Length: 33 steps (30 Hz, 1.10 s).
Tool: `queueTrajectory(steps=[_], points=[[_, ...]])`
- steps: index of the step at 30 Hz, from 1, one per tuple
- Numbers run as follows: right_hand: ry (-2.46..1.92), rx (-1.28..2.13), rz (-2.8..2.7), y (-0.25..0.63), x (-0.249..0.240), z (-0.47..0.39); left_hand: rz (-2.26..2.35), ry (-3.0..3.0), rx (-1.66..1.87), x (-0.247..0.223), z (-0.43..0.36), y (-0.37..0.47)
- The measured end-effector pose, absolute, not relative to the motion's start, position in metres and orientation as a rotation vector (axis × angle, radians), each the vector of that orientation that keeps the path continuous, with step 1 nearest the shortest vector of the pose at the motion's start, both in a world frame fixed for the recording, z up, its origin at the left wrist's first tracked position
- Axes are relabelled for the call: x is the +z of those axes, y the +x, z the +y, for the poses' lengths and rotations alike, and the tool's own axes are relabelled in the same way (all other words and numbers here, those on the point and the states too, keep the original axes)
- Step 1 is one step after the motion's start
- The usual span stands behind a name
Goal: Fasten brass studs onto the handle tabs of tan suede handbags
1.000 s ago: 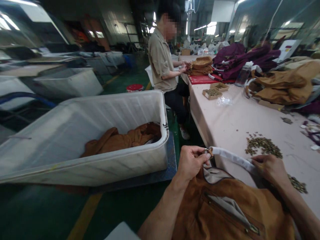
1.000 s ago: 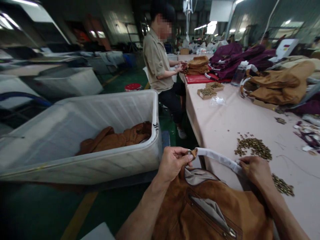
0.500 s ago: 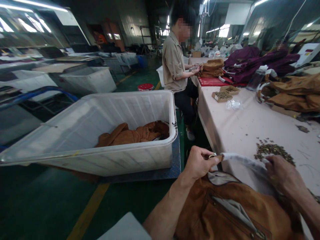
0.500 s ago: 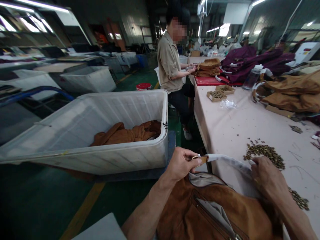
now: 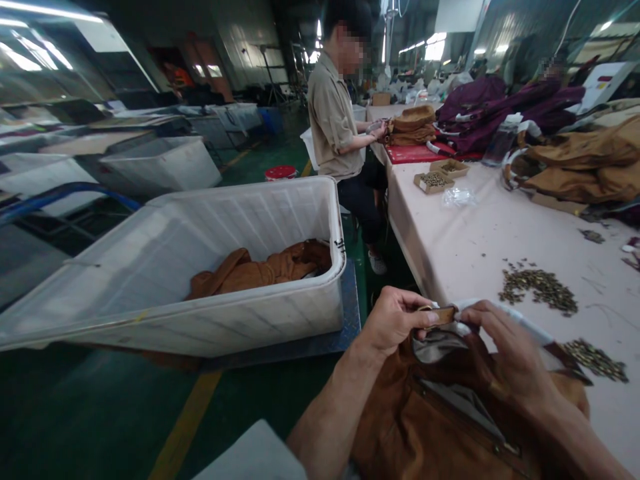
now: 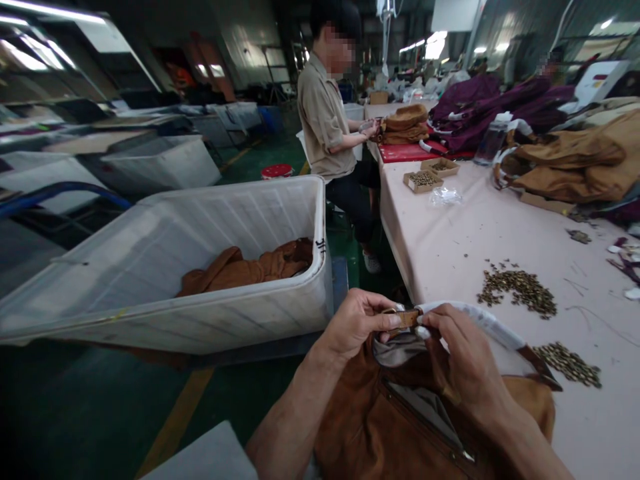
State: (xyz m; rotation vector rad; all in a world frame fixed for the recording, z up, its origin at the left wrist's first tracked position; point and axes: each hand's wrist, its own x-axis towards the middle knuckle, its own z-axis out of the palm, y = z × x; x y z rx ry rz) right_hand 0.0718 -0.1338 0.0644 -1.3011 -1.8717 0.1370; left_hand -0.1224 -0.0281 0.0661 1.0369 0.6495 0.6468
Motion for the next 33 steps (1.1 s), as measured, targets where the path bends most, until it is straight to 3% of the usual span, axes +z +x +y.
queueTrajectory(steps=[15, 29, 33], points=[[-1.283, 0.225, -1.797, 0.073, 0.071, -0.137, 0.59, 1.212, 0.647, 0.072, -0.034, -0.118], [-1.508, 0.648, -1.495, 0.087, 0.076, -0.142, 0.472, 1.306, 0.629, 0.079, -0.036, -0.119], [-1.476, 0.542, -1.529, 0.092, 0.084, -0.141, 0.449, 1.31, 0.595, 0.076, -0.033, -0.119]])
